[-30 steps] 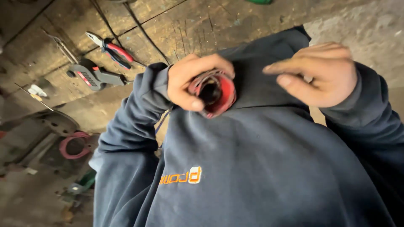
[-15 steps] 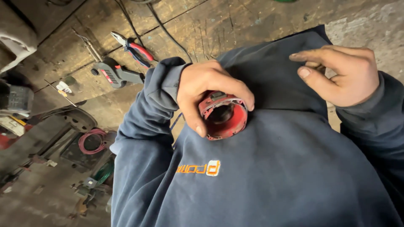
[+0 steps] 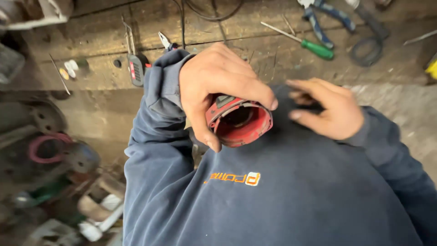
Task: Repairing a red Milwaukee power tool at a workbench.
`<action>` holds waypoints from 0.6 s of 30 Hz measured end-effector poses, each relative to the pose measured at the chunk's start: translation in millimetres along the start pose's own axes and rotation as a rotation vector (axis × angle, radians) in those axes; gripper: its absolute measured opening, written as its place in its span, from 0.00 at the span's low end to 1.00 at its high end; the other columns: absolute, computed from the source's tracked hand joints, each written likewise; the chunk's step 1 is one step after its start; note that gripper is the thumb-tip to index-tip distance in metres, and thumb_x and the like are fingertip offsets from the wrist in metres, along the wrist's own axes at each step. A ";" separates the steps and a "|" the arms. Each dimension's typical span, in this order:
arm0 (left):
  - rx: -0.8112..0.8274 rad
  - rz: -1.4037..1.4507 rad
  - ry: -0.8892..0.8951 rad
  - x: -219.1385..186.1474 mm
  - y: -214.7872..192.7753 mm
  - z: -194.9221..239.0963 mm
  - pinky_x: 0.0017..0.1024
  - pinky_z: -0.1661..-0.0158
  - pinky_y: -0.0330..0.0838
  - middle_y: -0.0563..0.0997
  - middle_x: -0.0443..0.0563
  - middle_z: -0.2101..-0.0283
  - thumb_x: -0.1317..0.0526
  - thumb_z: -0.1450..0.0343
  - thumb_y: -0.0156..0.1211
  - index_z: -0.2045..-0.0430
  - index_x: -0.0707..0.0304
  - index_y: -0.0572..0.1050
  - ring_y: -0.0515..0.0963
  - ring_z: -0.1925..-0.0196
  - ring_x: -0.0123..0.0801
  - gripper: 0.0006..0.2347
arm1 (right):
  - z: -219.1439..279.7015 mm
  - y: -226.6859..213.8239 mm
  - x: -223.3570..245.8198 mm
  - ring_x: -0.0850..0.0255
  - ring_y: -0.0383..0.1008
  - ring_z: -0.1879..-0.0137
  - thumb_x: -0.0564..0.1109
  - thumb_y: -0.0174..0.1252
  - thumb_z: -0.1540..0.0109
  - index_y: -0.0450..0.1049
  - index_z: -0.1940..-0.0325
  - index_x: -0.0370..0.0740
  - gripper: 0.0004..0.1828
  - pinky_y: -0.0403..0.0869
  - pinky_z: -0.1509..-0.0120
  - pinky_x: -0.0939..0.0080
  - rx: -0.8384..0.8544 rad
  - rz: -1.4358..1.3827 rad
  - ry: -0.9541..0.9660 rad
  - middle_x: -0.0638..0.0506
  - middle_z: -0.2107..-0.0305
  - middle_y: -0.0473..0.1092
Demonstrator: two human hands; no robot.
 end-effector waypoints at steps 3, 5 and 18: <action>-0.081 -0.166 0.015 -30.3 5.8 -2.6 0.34 0.55 0.74 0.83 0.52 0.53 0.39 0.35 0.75 0.46 0.66 0.76 0.83 0.58 0.43 0.32 | -28.6 1.4 48.7 0.52 0.78 0.42 0.48 0.74 0.48 0.56 0.25 0.34 0.52 0.76 0.40 0.55 0.113 -0.076 -0.244 0.39 0.43 0.71; -0.154 -0.265 0.023 -49.9 14.9 -4.0 0.35 0.50 0.74 0.82 0.53 0.51 0.40 0.33 0.74 0.45 0.65 0.76 0.83 0.54 0.45 0.31 | -39.4 4.9 74.2 0.50 0.76 0.38 0.51 0.77 0.51 0.49 0.22 0.33 0.62 0.75 0.36 0.53 0.198 -0.122 -0.343 0.37 0.37 0.68; -0.685 -0.784 -0.249 -79.7 101.3 -7.2 0.56 0.28 0.51 0.77 0.59 0.39 0.42 0.29 0.77 0.39 0.67 0.72 0.79 0.38 0.50 0.33 | -23.6 12.7 73.8 0.60 0.72 0.36 0.54 0.80 0.49 0.66 0.31 0.39 0.47 0.74 0.30 0.56 0.726 -0.527 -0.318 0.50 0.43 0.70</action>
Point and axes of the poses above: each hand's wrist, its own z-axis away from the middle knuckle, its own y-axis out of the palm, x = y × z, the point moved 6 cm from there along -z, towards the middle knuckle
